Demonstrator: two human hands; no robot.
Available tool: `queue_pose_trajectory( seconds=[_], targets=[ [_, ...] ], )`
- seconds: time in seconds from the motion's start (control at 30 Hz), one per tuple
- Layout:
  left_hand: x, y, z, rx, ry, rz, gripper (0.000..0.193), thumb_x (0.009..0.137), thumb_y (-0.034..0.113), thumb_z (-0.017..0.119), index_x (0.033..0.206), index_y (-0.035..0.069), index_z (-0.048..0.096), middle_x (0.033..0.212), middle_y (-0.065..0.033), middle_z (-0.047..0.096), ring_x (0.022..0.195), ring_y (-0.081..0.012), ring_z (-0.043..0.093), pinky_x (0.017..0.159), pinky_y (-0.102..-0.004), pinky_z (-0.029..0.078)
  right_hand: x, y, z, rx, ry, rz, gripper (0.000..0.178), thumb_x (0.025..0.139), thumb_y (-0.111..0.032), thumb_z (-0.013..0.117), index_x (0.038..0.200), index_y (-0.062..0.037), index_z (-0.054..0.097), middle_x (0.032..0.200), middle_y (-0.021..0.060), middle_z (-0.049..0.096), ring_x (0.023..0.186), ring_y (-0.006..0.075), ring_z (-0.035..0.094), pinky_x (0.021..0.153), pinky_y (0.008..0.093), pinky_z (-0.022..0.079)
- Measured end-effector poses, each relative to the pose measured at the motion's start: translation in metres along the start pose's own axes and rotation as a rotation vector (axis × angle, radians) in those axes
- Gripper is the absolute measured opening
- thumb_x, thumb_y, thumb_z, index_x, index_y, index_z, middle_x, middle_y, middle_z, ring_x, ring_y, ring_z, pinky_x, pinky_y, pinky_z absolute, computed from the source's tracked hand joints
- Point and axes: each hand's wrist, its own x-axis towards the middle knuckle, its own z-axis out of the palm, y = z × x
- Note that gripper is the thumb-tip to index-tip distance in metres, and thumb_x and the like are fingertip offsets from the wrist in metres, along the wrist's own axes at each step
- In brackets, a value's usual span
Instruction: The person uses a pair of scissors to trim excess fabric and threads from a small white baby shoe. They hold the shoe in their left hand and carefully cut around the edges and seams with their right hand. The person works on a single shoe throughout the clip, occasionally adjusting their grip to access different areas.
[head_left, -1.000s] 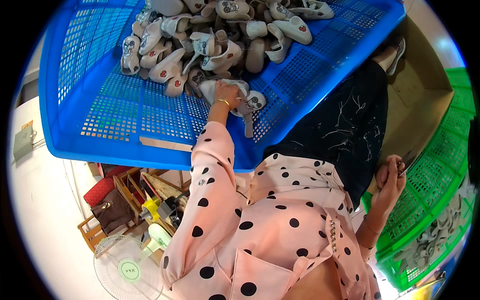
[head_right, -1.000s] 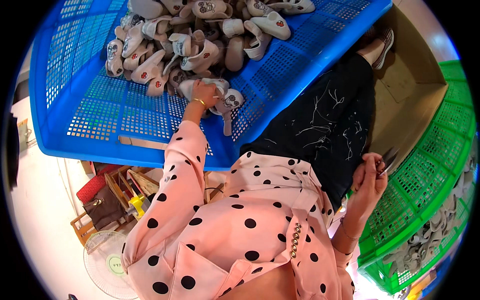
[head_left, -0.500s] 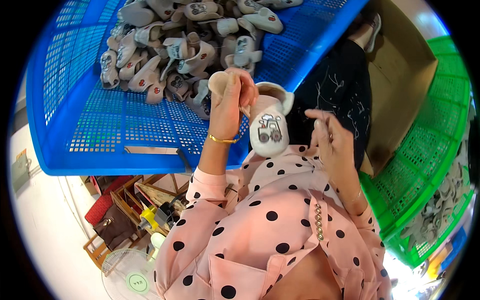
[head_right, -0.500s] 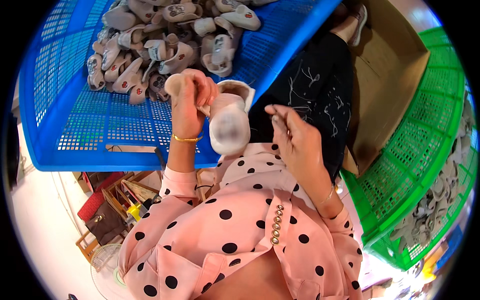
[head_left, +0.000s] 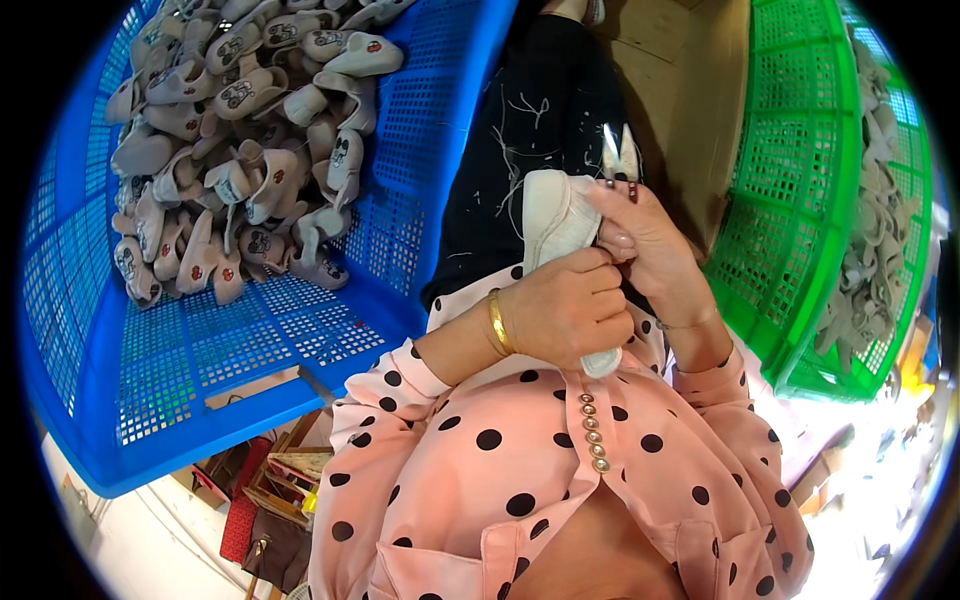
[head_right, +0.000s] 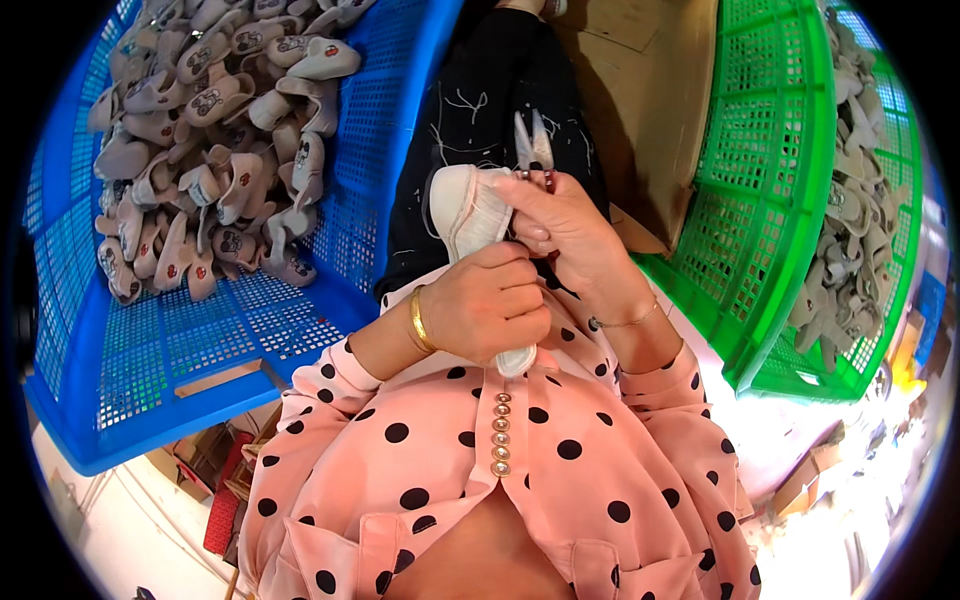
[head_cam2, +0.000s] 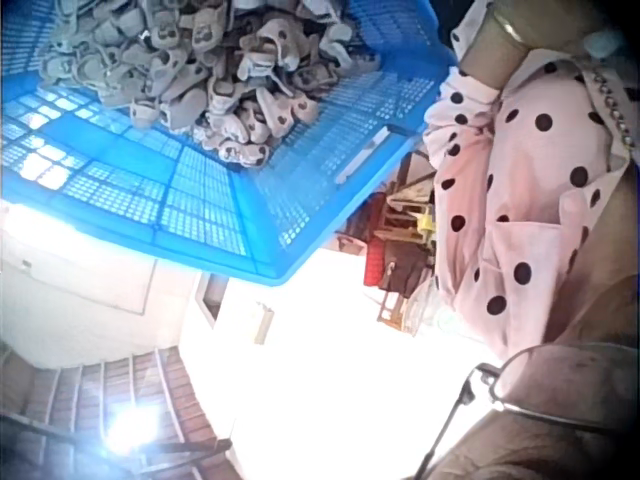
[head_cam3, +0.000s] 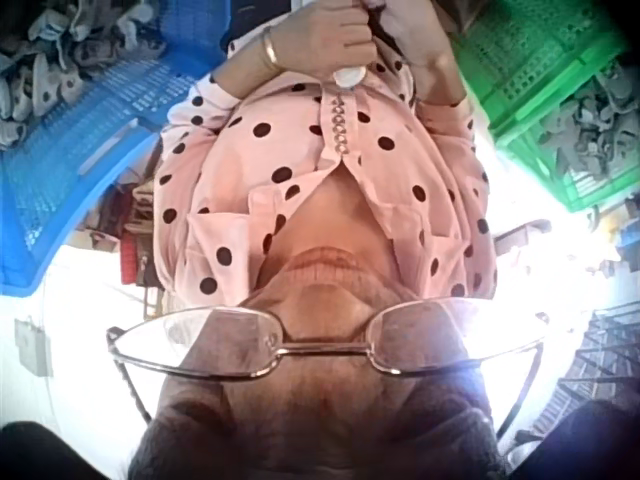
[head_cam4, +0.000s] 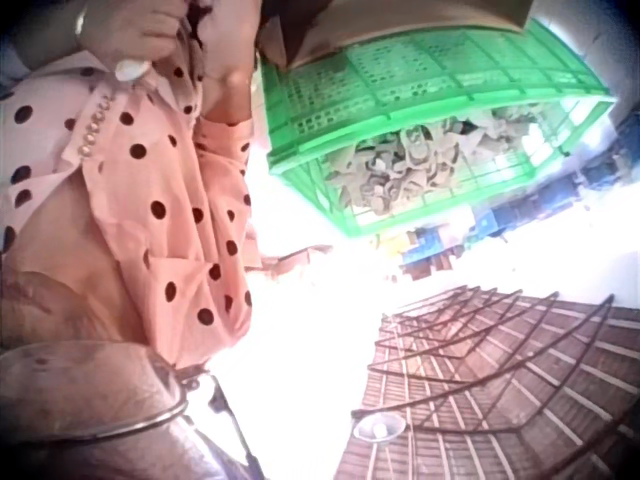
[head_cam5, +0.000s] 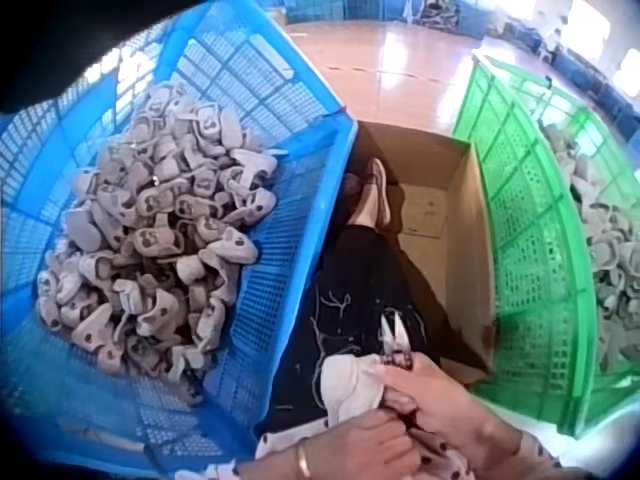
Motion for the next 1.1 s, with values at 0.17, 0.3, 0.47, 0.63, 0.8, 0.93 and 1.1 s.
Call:
queue_pose_trajectory(
  seconds=[0.17,0.3,0.47,0.63,0.8,0.93,1.1],
  targets=[
    [0.022,0.019,-0.026,-0.748,0.191,-0.205,0.020,0.085,0.024,0.064,0.089,0.006,0.068,0.086,-0.0084,0.064,0.083,-0.0261,0.057,0.081,-0.0384,0.043,-0.011,-0.001,-0.008,-0.002,0.027,-0.042,0.014,0.096,-0.022,0.058,0.088,-0.0111,0.056,0.059,-0.0097,0.033,0.050,0.0017,0.027,0.045,0.0209,0.020],
    [0.039,0.054,-0.072,-1.083,0.319,-0.088,0.017,0.086,0.022,0.065,0.079,0.008,0.070,0.089,-0.0089,0.068,0.082,-0.0264,0.058,0.074,-0.0391,0.045,-0.021,0.003,-0.012,0.123,-0.006,0.036,0.014,0.099,-0.019,0.051,0.088,-0.0101,0.053,0.056,-0.0078,0.034,0.046,0.0030,0.029,0.043,0.0209,0.022],
    [0.052,0.075,-0.061,-0.990,0.548,0.116,0.009,0.084,0.013,0.070,0.086,0.004,0.073,0.080,-0.0050,0.066,0.078,-0.0228,0.054,0.065,-0.0356,0.044,-0.030,0.016,-0.009,0.201,-0.035,0.074,0.023,0.100,-0.019,0.047,0.081,-0.0080,0.053,0.049,-0.0061,0.033,0.041,0.0035,0.028,0.039,0.0197,0.020],
    [0.003,0.028,-0.075,-0.127,0.247,-0.398,0.024,0.071,0.018,0.078,0.093,0.011,0.074,0.092,-0.0056,0.068,0.087,-0.0239,0.058,0.075,-0.0362,0.047,-0.042,0.013,-0.006,0.208,0.070,0.134,0.025,0.098,-0.018,0.049,0.077,-0.0069,0.054,0.050,-0.0046,0.036,0.042,0.0041,0.030,0.040,0.0207,0.021],
    [-0.011,-0.009,-0.034,0.042,0.150,-0.581,0.037,0.072,0.015,0.079,0.108,0.010,0.071,0.108,-0.0076,0.067,0.104,-0.0283,0.060,0.086,-0.0347,0.051,-0.037,0.024,-0.004,0.103,0.108,0.125,0.023,0.098,-0.020,0.050,0.081,-0.0062,0.058,0.050,-0.0057,0.037,0.041,0.0021,0.028,0.040,0.0201,0.018],
    [-0.016,-0.019,-0.028,0.002,0.201,-0.489,0.032,0.073,0.010,0.078,0.104,0.006,0.072,0.105,-0.0095,0.070,0.095,-0.0255,0.066,0.079,-0.0305,0.053,-0.036,0.025,-0.008,0.031,0.086,0.137,0.024,0.098,-0.021,0.051,0.079,-0.0077,0.056,0.053,-0.0066,0.037,0.044,0.0017,0.027,0.041,0.0202,0.018],
    [-0.007,-0.022,-0.023,0.045,0.250,-0.489,0.014,0.079,0.004,0.072,0.092,0.002,0.069,0.093,-0.0095,0.070,0.084,-0.0243,0.066,0.073,-0.0299,0.053,-0.031,0.027,-0.011,-0.035,0.066,0.141,0.026,0.099,-0.026,0.052,0.080,-0.0081,0.053,0.057,-0.0084,0.035,0.048,0.0014,0.025,0.044,0.0205,0.018]
  ],
)
